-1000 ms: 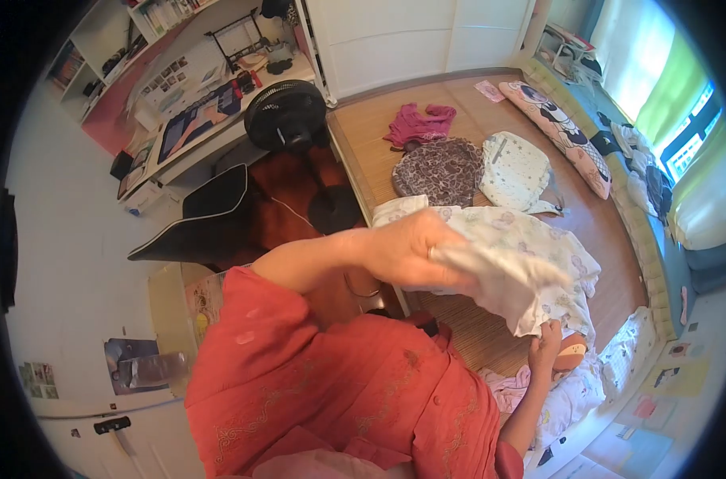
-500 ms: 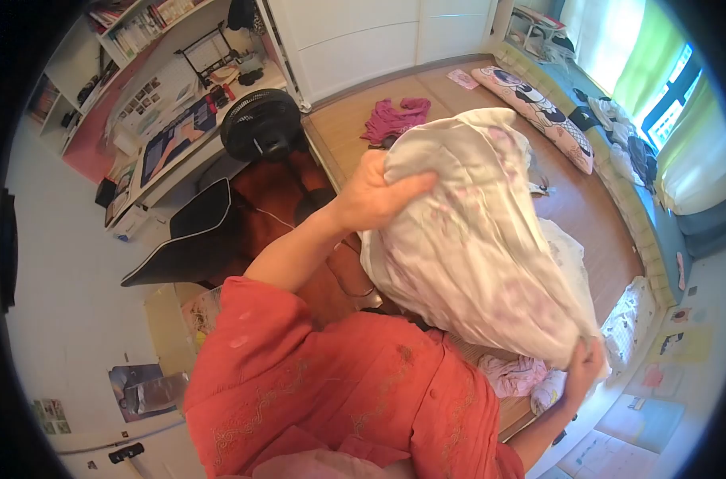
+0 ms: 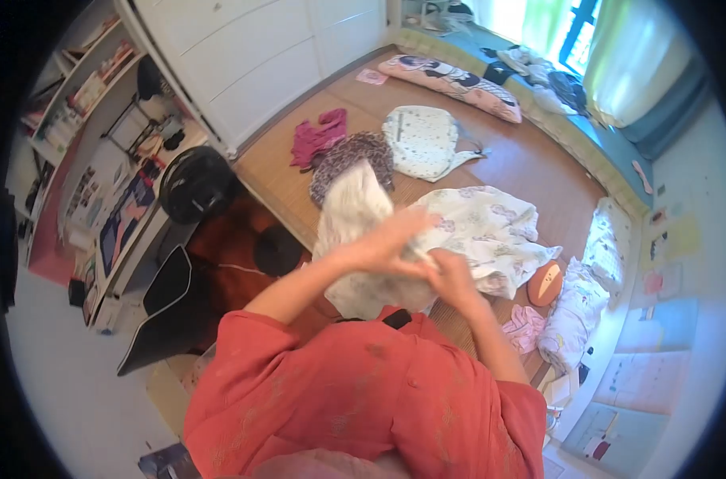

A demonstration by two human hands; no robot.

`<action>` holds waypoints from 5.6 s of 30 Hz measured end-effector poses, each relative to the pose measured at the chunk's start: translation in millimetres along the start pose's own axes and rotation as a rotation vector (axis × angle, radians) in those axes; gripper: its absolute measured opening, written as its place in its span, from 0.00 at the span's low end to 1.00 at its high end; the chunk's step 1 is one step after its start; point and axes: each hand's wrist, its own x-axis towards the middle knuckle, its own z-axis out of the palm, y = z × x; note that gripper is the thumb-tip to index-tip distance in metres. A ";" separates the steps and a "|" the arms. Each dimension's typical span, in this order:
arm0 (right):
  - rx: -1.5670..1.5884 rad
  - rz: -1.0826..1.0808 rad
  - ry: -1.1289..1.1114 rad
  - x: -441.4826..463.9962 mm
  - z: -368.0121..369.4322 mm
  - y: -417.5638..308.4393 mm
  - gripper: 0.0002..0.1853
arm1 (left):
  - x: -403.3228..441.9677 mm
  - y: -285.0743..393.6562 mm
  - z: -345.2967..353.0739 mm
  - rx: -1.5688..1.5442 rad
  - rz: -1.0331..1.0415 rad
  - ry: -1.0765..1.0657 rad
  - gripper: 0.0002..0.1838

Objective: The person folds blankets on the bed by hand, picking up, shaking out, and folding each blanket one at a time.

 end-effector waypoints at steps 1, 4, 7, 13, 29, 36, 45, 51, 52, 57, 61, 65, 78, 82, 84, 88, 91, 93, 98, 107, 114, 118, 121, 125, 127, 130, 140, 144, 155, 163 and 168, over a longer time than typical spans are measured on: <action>0.001 -0.020 -0.041 1.0 3.5 -5.4 0.11 | 1.0 7.6 13.4 -0.184 -0.032 -0.180 0.43; 0.143 -0.064 -0.002 -3.1 -5.5 -14.9 0.10 | 0.7 16.1 21.1 -0.470 -0.241 -0.263 0.32; 0.150 -0.046 -0.052 -8.9 -9.4 -11.5 0.09 | -10.6 14.4 31.9 -0.309 -0.221 -0.386 0.22; 0.058 -0.128 -0.123 -24.4 -17.3 2.7 0.07 | -7.0 18.0 26.9 -0.223 -0.223 -0.434 0.15; -0.480 -0.073 0.425 -50.0 -7.7 94.7 0.17 | 21.5 76.0 -33.3 0.047 -0.021 -0.318 0.09; -0.567 0.034 0.554 -44.4 -0.6 132.5 0.18 | 24.5 92.9 -77.8 -0.019 -0.126 -0.153 0.06; -0.425 0.391 0.257 -44.7 24.5 198.7 0.17 | 17.0 96.0 -106.0 0.042 -0.188 -0.137 0.08; -0.236 0.506 0.522 -20.4 -37.2 243.8 0.08 | 10.8 81.5 -119.3 0.076 -0.126 -0.033 0.09; -0.191 0.359 0.752 -10.0 -69.4 254.3 0.11 | 11.0 81.9 -127.3 0.048 -0.208 -0.027 0.08; -0.173 -0.206 1.237 -31.4 -240.4 46.4 0.09 | 23.3 93.0 -146.5 0.104 -0.236 0.018 0.11; -0.828 -0.063 1.257 -68.4 -242.3 27.2 0.11 | 25.8 61.7 -152.5 0.367 -0.175 0.170 0.09; -0.718 -0.082 1.129 -95.6 -236.9 32.0 0.16 | 44.5 19.4 -163.9 0.701 -0.063 0.354 0.08; -0.164 0.128 0.505 -133.8 -149.7 82.7 0.09 | 96.1 -106.4 -102.4 0.765 -0.198 0.214 0.11; 0.123 0.304 0.214 -122.0 -133.8 71.0 0.09 | 83.8 -133.7 -55.6 0.770 -0.352 0.110 0.11; 0.155 0.295 0.170 -110.9 -129.6 66.8 0.11 | 79.8 -142.8 -37.6 0.684 -0.488 0.168 0.11; 0.336 0.274 0.142 -90.1 -113.9 59.3 0.15 | 76.0 -161.3 -13.6 0.611 -0.492 0.147 0.14; 0.339 0.267 0.149 -74.4 -106.4 63.1 0.16 | 82.5 -105.3 9.2 0.620 -0.469 -0.208 0.37; 0.332 0.293 0.142 -63.1 -97.5 62.7 0.16 | 76.6 -89.9 46.5 0.164 -0.055 -0.161 0.45; 0.305 0.091 0.002 -50.1 -83.0 40.3 0.14 | 82.8 3.6 85.9 -0.251 0.176 -0.255 0.39; 0.376 0.116 0.040 -70.9 -81.2 40.8 0.16 | 86.9 11.4 85.7 -0.390 0.021 -0.539 0.17; 0.067 0.166 0.161 -98.8 -96.5 35.6 0.12 | 100.0 18.5 85.8 -0.267 0.021 -0.432 0.13; -0.073 0.104 0.232 -127.1 -73.8 61.7 0.11 | 108.1 29.6 80.4 -0.155 0.058 -0.340 0.10; -0.106 0.152 0.319 -140.6 -51.4 73.8 0.12 | 111.9 35.7 78.1 -0.098 0.078 -0.262 0.09; -0.258 0.257 0.451 -143.3 -30.8 60.2 0.13 | 114.5 39.7 74.5 -0.027 0.099 -0.165 0.09; -0.269 0.304 0.446 -138.3 -19.6 52.9 0.13 | 116.3 42.9 75.2 -0.004 0.109 -0.152 0.10; -0.295 0.518 0.350 -131.6 -8.6 53.0 0.14 | 115.6 49.3 76.0 0.009 0.097 -0.138 0.12; -0.379 0.513 0.297 -132.8 4.5 68.3 0.16 | 102.8 50.3 67.0 0.019 0.099 -0.120 0.11; -0.265 0.591 0.083 -139.8 41.2 129.7 0.14 | 96.9 50.9 62.3 0.036 0.073 -0.126 0.10; 0.042 0.536 1.020 -198.5 -147.2 92.1 0.06 | 93.6 43.8 25.3 0.067 0.067 -0.068 0.15; -0.069 0.560 0.600 -207.9 -156.8 43.3 0.17 | 97.9 34.9 -8.4 0.036 0.092 0.088 0.12; 0.064 0.491 0.529 -217.7 -166.5 -3.4 0.16 | 92.3 39.8 -15.6 0.105 0.161 0.018 0.13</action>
